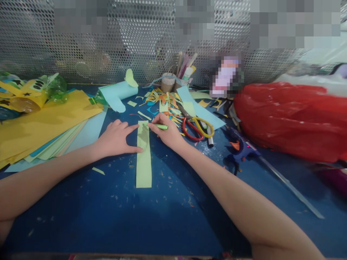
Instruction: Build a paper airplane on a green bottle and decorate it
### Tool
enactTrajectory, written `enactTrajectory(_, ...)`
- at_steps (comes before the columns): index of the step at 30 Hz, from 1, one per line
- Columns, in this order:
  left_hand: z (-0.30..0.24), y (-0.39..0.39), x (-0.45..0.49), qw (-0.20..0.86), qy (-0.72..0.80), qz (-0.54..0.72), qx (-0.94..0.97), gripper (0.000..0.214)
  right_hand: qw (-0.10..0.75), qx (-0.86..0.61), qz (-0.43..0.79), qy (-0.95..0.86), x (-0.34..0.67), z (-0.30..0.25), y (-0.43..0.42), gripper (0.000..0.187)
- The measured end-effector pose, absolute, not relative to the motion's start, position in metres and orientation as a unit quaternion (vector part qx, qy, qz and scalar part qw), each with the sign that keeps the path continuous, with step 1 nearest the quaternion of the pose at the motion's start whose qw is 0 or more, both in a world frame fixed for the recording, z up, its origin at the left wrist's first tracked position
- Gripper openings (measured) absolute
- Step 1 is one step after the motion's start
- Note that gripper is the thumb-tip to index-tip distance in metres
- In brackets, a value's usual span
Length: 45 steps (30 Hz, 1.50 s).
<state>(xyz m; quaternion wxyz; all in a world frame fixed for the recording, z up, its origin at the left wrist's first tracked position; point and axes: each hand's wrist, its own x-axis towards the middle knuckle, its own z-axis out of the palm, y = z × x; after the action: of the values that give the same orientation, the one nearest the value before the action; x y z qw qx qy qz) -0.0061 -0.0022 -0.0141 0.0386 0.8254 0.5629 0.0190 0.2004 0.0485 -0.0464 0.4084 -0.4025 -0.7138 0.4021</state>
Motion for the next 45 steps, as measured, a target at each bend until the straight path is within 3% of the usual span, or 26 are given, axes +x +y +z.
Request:
enactTrajectory(20, -0.014, -0.003, -0.007, 0.042, 0.561, 0.029, 0.826, 0.101, 0.421, -0.422, 0.444, -0.669, 0.209, -0.038, 0.045, 0.03)
enactTrajectory(40, -0.013, -0.003, -0.007, 0.04, 0.561, 0.022, 0.827, 0.102, 0.368, -0.394, 0.47, -0.698, 0.216, -0.035, 0.044, 0.022)
enactTrajectory(45, -0.014, -0.002, -0.007, 0.039, 0.563, 0.019, 0.826, 0.102, 0.418, -0.391, 0.489, -0.658, 0.214, -0.034, 0.041, 0.028)
